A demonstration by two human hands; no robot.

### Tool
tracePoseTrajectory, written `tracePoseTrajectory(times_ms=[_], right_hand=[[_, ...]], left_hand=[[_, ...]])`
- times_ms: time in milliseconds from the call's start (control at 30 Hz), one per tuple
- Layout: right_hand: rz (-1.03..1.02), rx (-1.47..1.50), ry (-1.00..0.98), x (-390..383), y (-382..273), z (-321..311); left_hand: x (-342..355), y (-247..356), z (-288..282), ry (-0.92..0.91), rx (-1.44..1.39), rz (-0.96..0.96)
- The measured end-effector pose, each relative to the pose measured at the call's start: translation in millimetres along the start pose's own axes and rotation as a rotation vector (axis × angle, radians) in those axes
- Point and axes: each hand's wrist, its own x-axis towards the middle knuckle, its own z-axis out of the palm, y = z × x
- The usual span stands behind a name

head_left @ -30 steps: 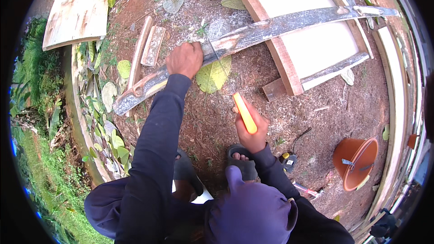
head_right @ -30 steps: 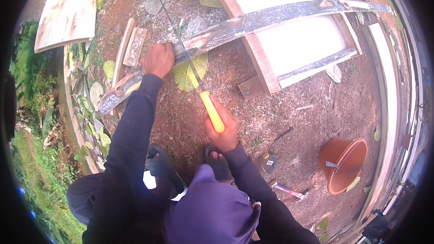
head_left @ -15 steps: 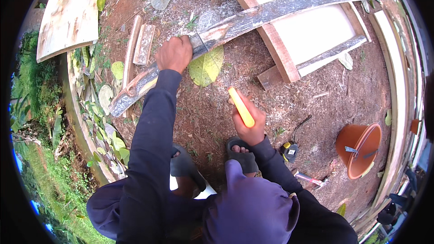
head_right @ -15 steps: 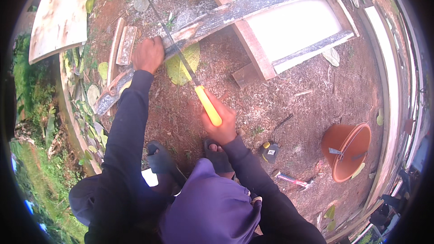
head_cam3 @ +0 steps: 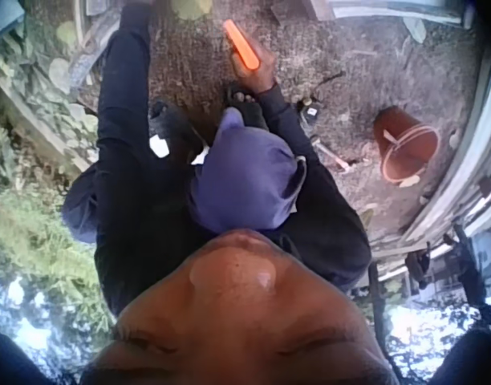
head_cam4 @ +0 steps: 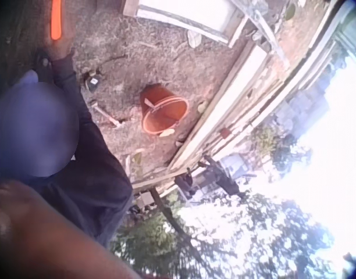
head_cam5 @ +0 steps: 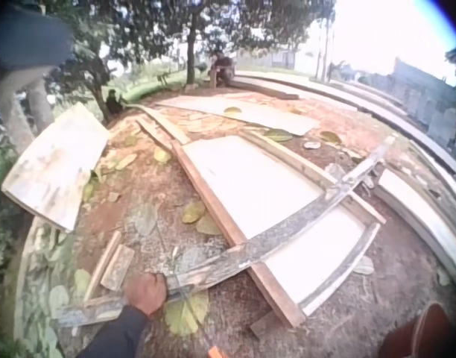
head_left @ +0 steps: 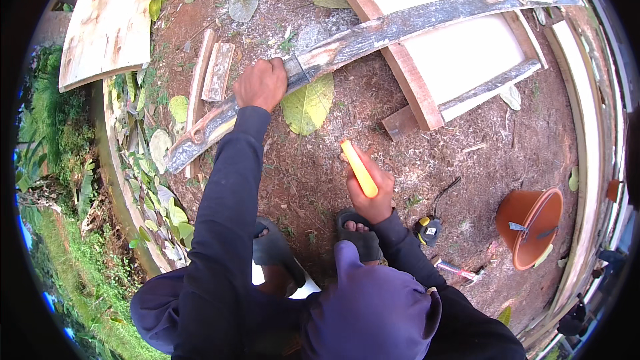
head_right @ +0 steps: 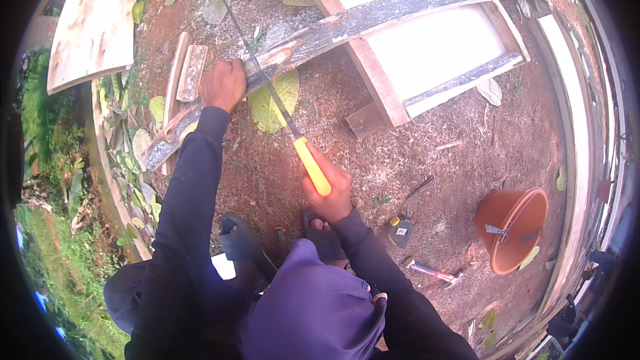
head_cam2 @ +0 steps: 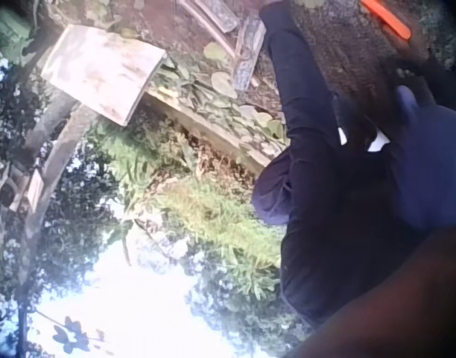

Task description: The person measures and marks wooden planks with a tape measure and a hand saw, then cuts the wood along the marked lines. The person works on a wooden frame placed on the ground, handling the saw and tape measure to prepare and cut the pieces.

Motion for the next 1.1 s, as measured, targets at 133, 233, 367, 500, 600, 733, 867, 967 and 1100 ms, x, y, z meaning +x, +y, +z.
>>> tracePoseTrajectory(times_ms=[133,233,367,500,600,733,867,967,1100], right_hand=[[0.097,-0.096,-0.073,-102,-14,-57],[0.109,-0.003,-0.031,-14,-2,-15],[-0.063,0.099,0.092,71,-7,40],[0.066,-0.014,-0.037,-20,-9,-9],[0.029,-0.114,-0.022,-96,-13,-60],[0.08,0.024,0.003,-14,-17,-16],[0.027,0.093,0.01,82,-12,38],[0.051,0.038,-0.014,20,-4,15],[0.037,-0.101,0.023,-90,-20,-51]], left_hand=[[-18,8,-6,-0.07,-0.014,-0.103],[-14,10,-1,0.017,-0.003,-0.05],[-5,12,-5,0.071,-0.029,0.003],[-6,-6,-5,-0.081,-0.069,-0.036],[-10,7,-11,-0.028,-0.084,-0.019],[-14,11,-1,0.098,-0.052,0.046],[-13,13,-10,0.027,-0.039,-0.003],[-16,-2,-2,0.014,-0.05,-0.007],[-17,10,-4,-0.023,-0.067,-0.051]])
